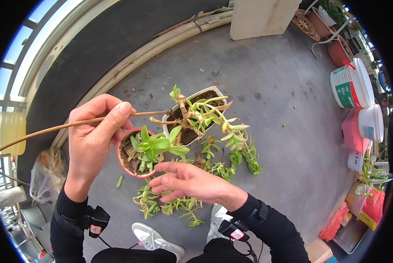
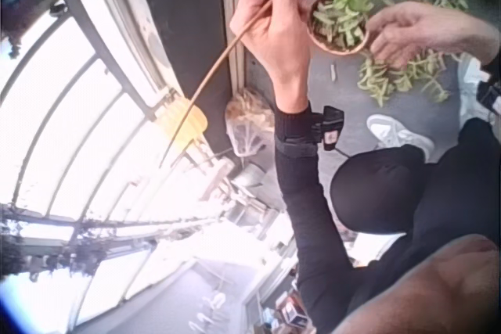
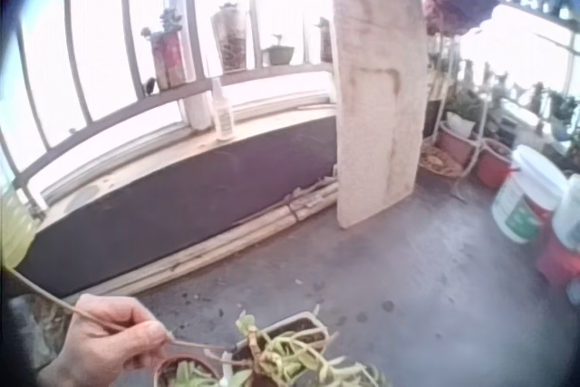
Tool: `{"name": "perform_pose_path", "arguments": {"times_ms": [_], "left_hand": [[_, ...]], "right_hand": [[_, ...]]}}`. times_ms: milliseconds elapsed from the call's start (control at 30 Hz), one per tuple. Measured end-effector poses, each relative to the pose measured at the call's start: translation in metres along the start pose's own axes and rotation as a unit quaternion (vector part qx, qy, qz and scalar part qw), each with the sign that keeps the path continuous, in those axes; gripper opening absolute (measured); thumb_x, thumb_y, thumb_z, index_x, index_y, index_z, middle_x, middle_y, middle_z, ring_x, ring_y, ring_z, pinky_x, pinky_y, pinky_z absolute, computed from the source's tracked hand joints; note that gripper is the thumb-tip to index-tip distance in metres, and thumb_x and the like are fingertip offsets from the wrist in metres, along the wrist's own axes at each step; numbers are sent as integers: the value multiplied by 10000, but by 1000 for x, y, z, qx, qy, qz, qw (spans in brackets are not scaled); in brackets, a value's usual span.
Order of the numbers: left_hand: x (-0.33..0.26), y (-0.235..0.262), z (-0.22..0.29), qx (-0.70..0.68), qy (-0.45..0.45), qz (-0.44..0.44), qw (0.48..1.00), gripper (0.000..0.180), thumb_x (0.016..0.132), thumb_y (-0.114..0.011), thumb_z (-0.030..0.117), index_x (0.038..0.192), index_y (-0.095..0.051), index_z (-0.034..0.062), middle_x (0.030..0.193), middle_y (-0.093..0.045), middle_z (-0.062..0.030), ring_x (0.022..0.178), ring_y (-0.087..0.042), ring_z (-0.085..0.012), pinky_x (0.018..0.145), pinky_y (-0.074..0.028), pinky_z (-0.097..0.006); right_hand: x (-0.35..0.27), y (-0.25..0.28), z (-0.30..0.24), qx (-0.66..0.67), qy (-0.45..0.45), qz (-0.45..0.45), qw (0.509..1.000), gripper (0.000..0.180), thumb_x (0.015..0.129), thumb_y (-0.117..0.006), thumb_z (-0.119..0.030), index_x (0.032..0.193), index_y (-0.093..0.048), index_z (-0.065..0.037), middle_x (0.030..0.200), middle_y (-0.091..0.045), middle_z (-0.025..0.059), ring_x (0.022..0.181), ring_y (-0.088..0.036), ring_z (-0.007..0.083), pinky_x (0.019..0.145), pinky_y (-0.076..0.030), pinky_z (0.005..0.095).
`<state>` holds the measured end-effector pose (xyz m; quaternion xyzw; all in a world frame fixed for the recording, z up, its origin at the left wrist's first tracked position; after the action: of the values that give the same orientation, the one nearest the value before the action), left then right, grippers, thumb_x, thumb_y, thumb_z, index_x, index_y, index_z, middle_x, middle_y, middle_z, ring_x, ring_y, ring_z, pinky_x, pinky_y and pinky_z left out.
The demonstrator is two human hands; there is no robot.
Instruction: The person uses a thin wooden stick to loosen soil and gently remove small succulent cuttings from a red pot. They place the cuttings into a white watering-can-shaped planter and arrange them among existing stems.
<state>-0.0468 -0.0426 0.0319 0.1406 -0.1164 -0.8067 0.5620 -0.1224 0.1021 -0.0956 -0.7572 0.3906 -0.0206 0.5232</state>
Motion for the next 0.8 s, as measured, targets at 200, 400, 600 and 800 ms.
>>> {"name": "perform_pose_path", "arguments": {"times_ms": [200, 400, 600, 800], "left_hand": [[-21, 11, -6, 12, 20, -18, 1000, 214, 978, -638, 176, 887, -691, -10, 688, -640, -19, 525, -490, -25, 445, -323, -174], [-11, -29, -24, 57, -68, -77, 993, 176, 993, -623, 115, 958, -668, -51, 754, -654, -17, 622, -526, -43, 538, -401, -189], [-6, -38, -10, 140, -112, -93, 979, 59, 892, -680, 26, 891, -685, -33, 721, -672, -91, 623, -619, -142, 583, -480, -263], [-7, -40, -1, 172, -108, -110, 973, 36, 878, -683, 20, 864, -684, -13, 711, -654, -114, 609, -619, -201, 564, -472, -301]], "right_hand": [[-118, 32, -105, -211, 124, 145, 959, 234, 1018, -592, -184, 1123, -698, -2, 935, -702, 24, 849, -640, 51, 720, -519, 198], [-92, 111, -183, -402, 272, 381, 787, 362, 1027, -582, -258, 1312, -623, -39, 1078, -679, 19, 873, -601, 56, 767, -512, 225], [-55, 131, -162, -334, 172, 317, 871, 417, 1057, -501, -362, 1344, -603, -76, 1130, -678, 16, 967, -634, 71, 802, -542, 259], [-56, 116, -162, -317, 171, 280, 890, 442, 1062, -457, -383, 1347, -596, -76, 1186, -661, 55, 999, -633, 121, 789, -554, 269]]}}
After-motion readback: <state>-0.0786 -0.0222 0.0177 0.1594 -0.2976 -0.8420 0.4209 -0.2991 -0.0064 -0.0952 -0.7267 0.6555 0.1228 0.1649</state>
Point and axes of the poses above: each hand's wrist, its own x-axis towards the middle knuckle, its own y-axis out of the back of the hand, z = x × y, the point moved 10 cm from there along x, towards the middle knuckle
